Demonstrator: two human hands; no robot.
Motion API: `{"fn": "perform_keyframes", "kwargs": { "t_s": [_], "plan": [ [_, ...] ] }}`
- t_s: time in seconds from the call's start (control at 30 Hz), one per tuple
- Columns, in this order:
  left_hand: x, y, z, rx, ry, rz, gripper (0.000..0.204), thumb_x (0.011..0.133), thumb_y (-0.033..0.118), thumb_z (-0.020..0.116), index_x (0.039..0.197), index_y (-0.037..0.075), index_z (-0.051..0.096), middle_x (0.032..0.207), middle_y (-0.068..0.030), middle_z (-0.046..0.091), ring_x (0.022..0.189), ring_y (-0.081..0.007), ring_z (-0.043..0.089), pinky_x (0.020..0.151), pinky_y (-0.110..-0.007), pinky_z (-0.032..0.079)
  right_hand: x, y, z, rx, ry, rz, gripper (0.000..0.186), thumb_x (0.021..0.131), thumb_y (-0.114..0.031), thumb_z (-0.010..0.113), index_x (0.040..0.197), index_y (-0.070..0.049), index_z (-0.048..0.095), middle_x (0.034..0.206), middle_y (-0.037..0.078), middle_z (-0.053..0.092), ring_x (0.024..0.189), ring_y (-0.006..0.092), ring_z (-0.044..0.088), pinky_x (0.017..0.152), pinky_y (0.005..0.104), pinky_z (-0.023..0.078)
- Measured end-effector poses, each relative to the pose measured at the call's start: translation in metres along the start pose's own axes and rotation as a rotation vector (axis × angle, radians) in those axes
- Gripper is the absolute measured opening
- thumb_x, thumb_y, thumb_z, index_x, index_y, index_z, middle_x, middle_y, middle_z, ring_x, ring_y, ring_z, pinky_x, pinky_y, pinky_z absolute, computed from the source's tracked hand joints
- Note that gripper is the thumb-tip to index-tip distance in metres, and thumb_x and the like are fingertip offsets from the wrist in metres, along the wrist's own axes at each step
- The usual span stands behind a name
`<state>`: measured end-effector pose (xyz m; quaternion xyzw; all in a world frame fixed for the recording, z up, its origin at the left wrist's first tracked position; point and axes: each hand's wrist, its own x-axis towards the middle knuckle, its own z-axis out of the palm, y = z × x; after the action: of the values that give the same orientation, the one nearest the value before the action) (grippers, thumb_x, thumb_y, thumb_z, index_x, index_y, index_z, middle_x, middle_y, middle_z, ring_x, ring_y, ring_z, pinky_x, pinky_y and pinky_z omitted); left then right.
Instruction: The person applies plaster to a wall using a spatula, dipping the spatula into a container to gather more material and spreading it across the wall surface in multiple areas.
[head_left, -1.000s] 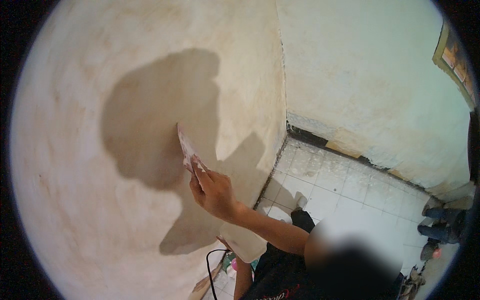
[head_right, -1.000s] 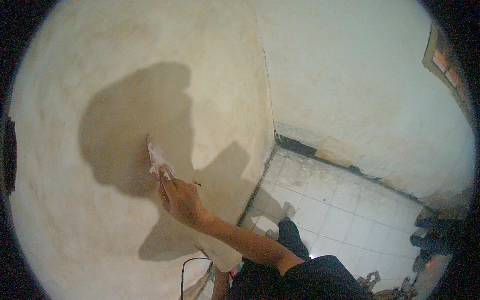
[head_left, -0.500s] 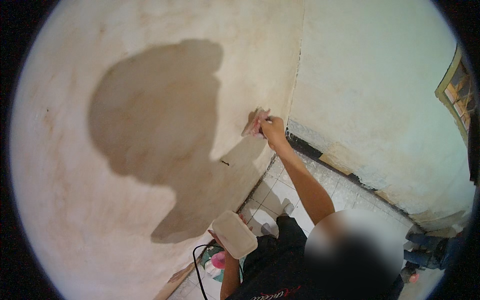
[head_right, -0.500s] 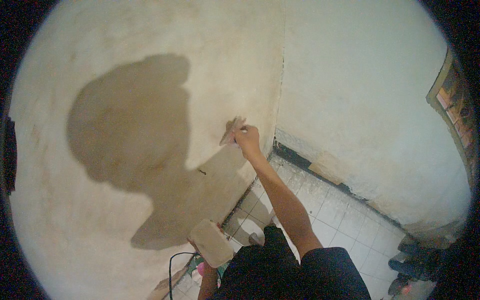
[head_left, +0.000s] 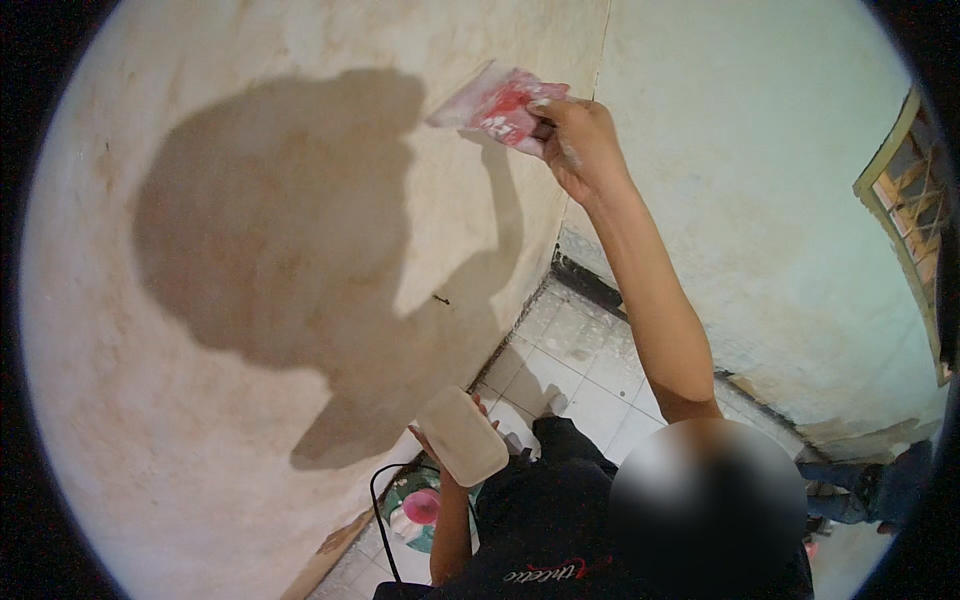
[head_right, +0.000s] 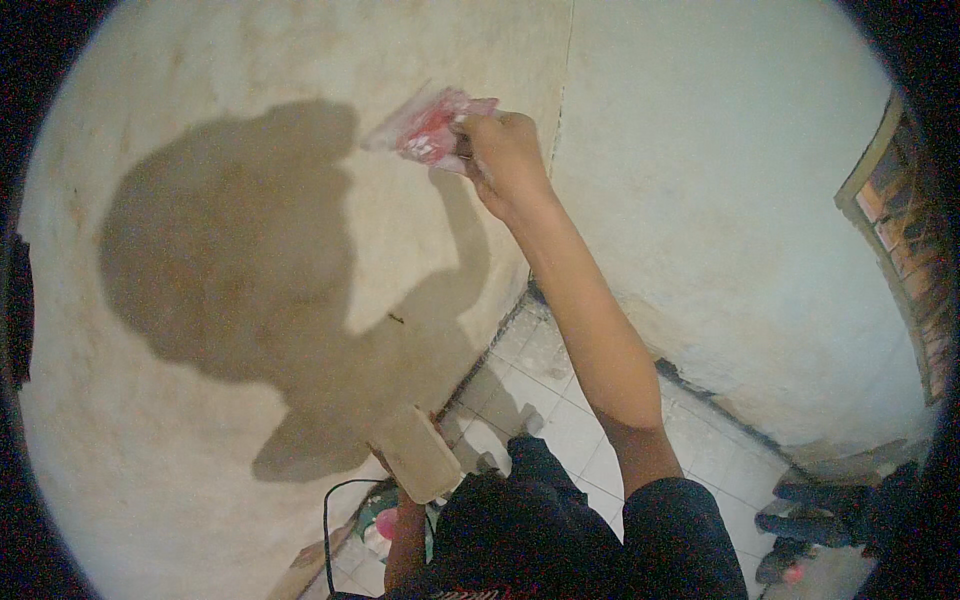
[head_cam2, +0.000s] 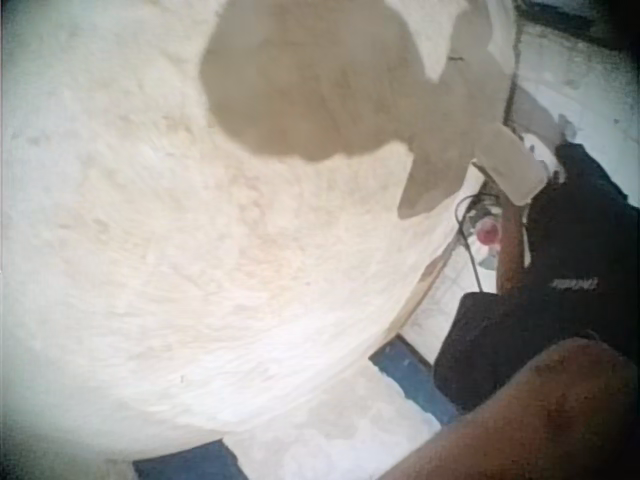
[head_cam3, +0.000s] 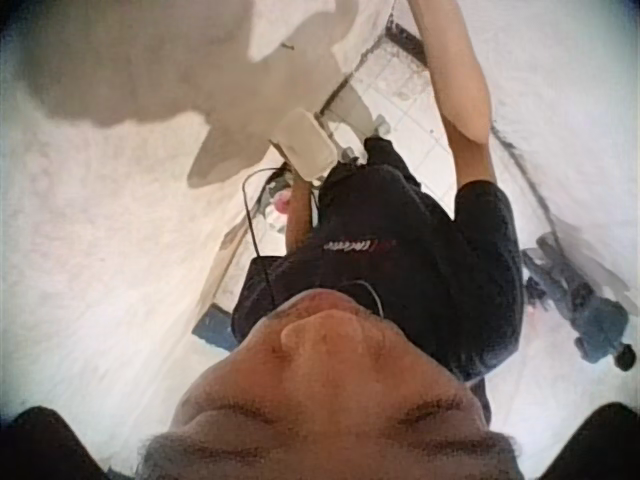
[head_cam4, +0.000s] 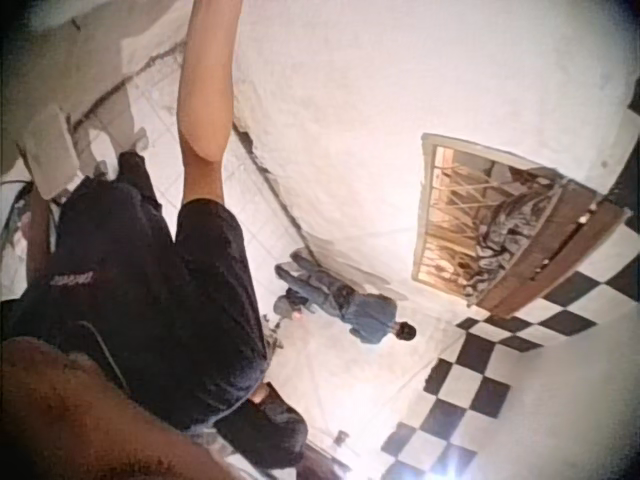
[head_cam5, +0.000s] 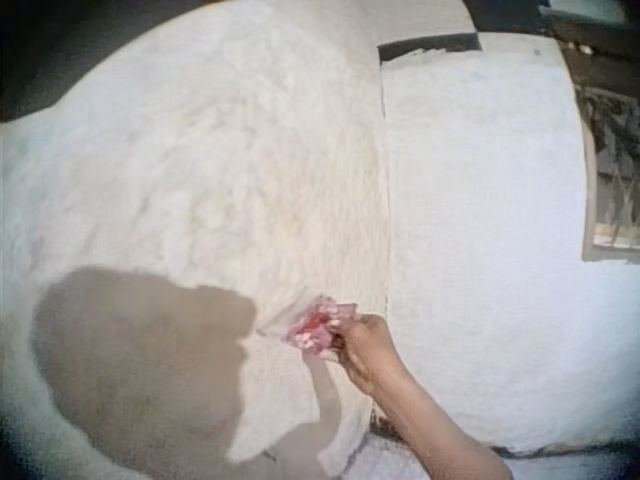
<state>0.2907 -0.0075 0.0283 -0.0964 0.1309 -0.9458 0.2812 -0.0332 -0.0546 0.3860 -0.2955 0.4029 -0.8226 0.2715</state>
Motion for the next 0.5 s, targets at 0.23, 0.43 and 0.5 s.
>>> {"fn": "perform_keyframes", "kwargs": {
  "t_s": [0.23, 0.43, 0.5],
  "plan": [
    [-0.011, 0.012, -0.009, 0.169, 0.109, 0.079, 0.107, 0.07, 0.085, 0.047, 0.146, 0.011, 0.032, 0.148, -0.0216, 0.031, 0.131, -0.0405, 0.037, 0.104, -0.067, 0.03, -0.053, 0.087, -0.095, 0.027, 0.242, 0.185, 0.016, 0.09, -0.003, 0.051, 0.095, 0.009, 0.061, 0.093, 0.015, 0.064, 0.08, 0.0237, 0.064, 0.07, 0.0378, 0.054],
    [-0.012, 0.015, -0.002, 0.115, 0.063, 0.086, 0.109, 0.07, 0.086, 0.045, 0.146, 0.01, 0.031, 0.149, -0.0217, 0.03, 0.131, -0.0404, 0.037, 0.104, -0.068, 0.03, -0.047, 0.222, -0.14, -0.29, 0.25, 0.499, 0.02, 0.093, -0.007, 0.048, 0.091, 0.01, 0.059, 0.084, 0.017, 0.062, 0.069, 0.0286, 0.064, 0.062, 0.0428, 0.058],
    [-0.01, 0.015, 0.002, 0.138, 0.061, 0.09, 0.109, 0.07, 0.086, 0.045, 0.146, 0.009, 0.031, 0.149, -0.0216, 0.03, 0.131, -0.0402, 0.037, 0.104, -0.068, 0.03, -0.029, 0.23, -0.128, -0.162, 0.208, 0.452, 0.021, 0.093, -0.008, 0.049, 0.09, 0.012, 0.057, 0.084, 0.018, 0.061, 0.07, 0.0297, 0.064, 0.066, 0.0437, 0.06]
  ]
}}
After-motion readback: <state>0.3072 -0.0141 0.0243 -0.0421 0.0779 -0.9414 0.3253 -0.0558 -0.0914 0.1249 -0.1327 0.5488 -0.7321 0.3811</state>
